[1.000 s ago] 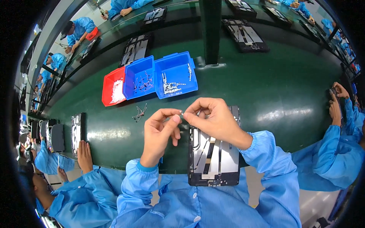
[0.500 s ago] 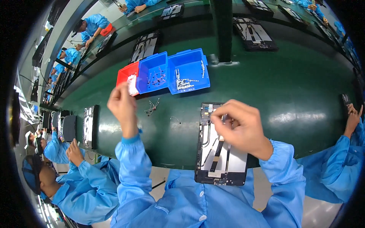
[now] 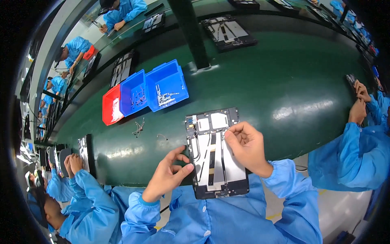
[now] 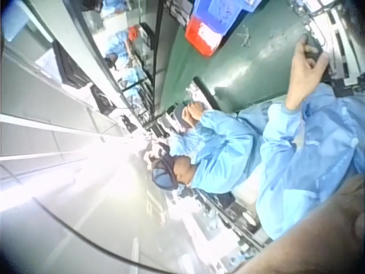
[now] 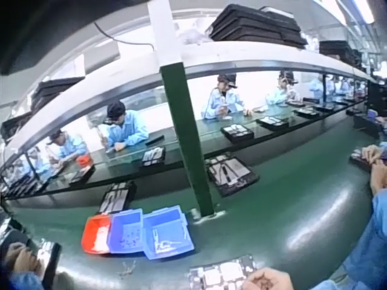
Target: The person assembles an electronic tablet device by hand, connecting internal cables and circuit boards.
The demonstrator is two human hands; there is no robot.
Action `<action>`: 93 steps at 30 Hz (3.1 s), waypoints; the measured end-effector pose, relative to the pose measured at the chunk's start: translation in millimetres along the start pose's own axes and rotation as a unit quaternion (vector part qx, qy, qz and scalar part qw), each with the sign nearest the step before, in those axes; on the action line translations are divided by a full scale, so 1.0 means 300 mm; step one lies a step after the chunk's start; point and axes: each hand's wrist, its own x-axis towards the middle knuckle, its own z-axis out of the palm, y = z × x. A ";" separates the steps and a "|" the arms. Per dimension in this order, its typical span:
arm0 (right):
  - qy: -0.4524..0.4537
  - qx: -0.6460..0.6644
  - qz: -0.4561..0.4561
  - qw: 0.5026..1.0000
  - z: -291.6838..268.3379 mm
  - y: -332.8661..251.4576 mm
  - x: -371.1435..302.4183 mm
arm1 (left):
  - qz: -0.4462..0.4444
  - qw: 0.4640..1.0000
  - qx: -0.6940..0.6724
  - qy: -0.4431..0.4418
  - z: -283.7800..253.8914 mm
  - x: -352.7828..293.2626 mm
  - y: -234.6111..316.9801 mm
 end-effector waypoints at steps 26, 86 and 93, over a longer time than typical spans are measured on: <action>-0.214 0.116 -0.111 0.963 0.157 -0.446 0.188 | 0.521 0.792 0.197 0.251 0.141 0.385 0.114; -0.181 0.114 -0.039 0.976 0.135 -0.459 0.208 | 0.539 0.735 0.300 0.281 0.148 0.340 0.160; -0.190 0.103 -0.061 0.974 0.125 -0.451 0.203 | 0.530 0.759 0.278 0.257 0.147 0.327 0.179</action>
